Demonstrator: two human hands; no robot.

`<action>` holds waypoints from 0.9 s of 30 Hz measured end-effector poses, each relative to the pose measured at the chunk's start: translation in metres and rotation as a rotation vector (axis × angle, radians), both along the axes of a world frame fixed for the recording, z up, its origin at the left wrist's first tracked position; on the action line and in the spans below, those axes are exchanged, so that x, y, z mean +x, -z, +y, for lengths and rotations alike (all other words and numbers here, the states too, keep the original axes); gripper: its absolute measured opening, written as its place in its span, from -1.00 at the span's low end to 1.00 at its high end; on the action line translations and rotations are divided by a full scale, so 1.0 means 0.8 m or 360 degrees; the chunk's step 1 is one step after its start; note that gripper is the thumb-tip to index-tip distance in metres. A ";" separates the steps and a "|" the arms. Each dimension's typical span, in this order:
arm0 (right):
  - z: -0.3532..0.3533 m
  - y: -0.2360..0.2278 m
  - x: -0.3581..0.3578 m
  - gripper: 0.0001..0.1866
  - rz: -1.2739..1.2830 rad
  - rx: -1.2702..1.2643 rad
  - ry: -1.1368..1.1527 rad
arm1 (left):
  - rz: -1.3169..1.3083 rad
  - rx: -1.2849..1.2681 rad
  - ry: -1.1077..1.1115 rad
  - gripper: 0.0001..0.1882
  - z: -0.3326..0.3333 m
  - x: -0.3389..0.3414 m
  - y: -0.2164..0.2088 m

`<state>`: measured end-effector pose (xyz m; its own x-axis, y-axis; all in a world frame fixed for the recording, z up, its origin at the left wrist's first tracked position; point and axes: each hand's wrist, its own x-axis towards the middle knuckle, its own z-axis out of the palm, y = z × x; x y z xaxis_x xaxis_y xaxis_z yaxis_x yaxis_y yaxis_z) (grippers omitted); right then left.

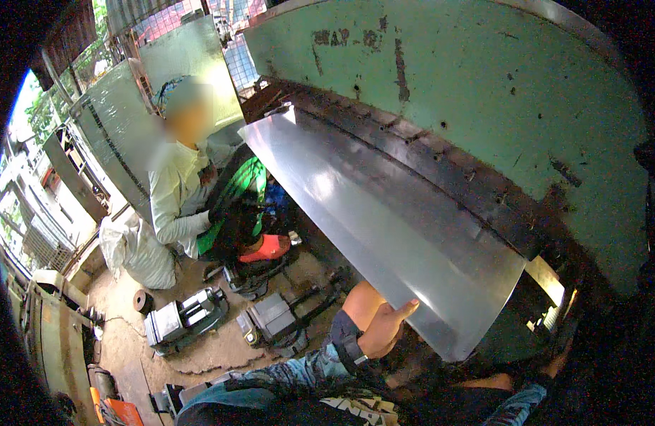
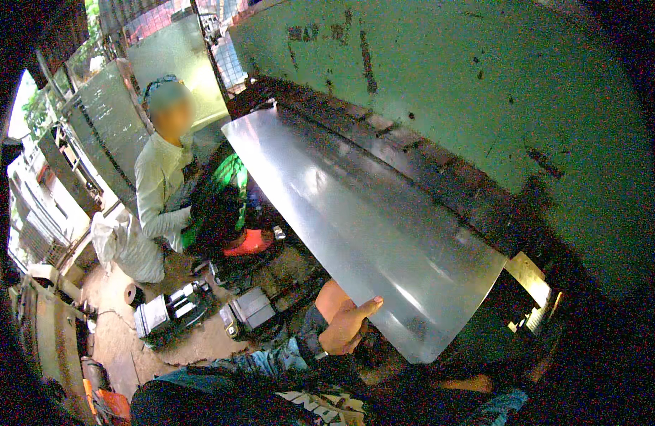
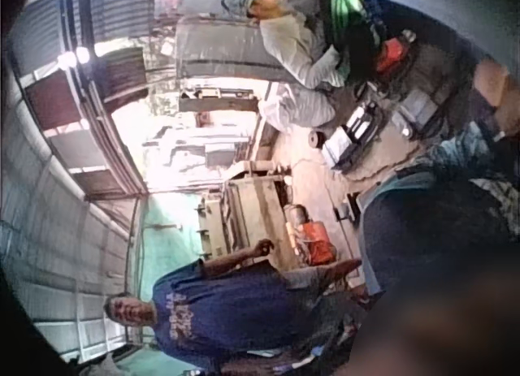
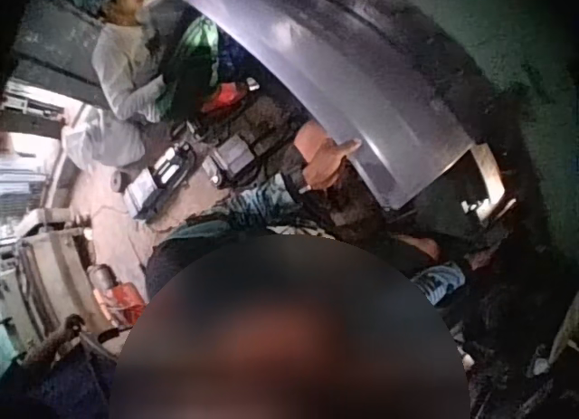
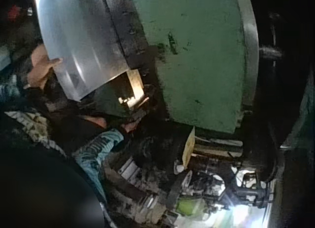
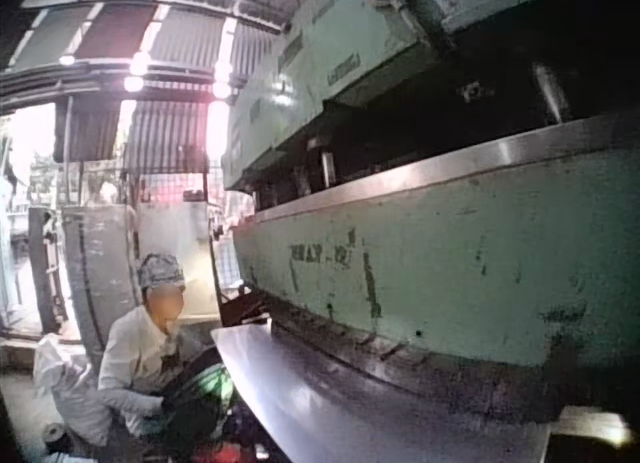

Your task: The person operates a metal bending machine with a coworker to bend a large metal sheet. They position the sheet, activate the press, and adjust the sheet between cycles to achieve the desired bend.

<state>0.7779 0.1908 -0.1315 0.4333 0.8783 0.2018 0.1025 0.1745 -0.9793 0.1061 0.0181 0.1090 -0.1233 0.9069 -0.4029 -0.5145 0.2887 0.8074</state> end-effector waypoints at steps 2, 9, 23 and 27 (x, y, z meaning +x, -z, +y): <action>-0.004 -0.006 -0.008 -0.42 0.0227 -0.0110 0.0075 | 0.0019 0.0018 -0.0018 -0.49 0.001 -0.001 -0.003; -0.024 -0.037 -0.036 -0.41 0.0333 -0.0151 0.0138 | 0.0004 0.0109 0.0068 -0.57 -0.001 -0.005 0.015; -0.028 -0.060 -0.058 -0.36 0.0934 -0.0234 0.0037 | 0.0078 0.0378 -0.0012 -0.64 0.009 -0.007 0.037; -0.037 -0.082 -0.090 -0.34 0.0957 -0.0262 -0.0002 | -0.0148 0.0431 -0.0233 -0.66 0.010 0.008 0.029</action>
<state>0.7062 0.1610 -0.0659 0.4278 0.8778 -0.2155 -0.4754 0.0158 -0.8796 0.1127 0.0261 0.0858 -0.2344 0.9580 -0.1652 -0.6099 -0.0126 0.7924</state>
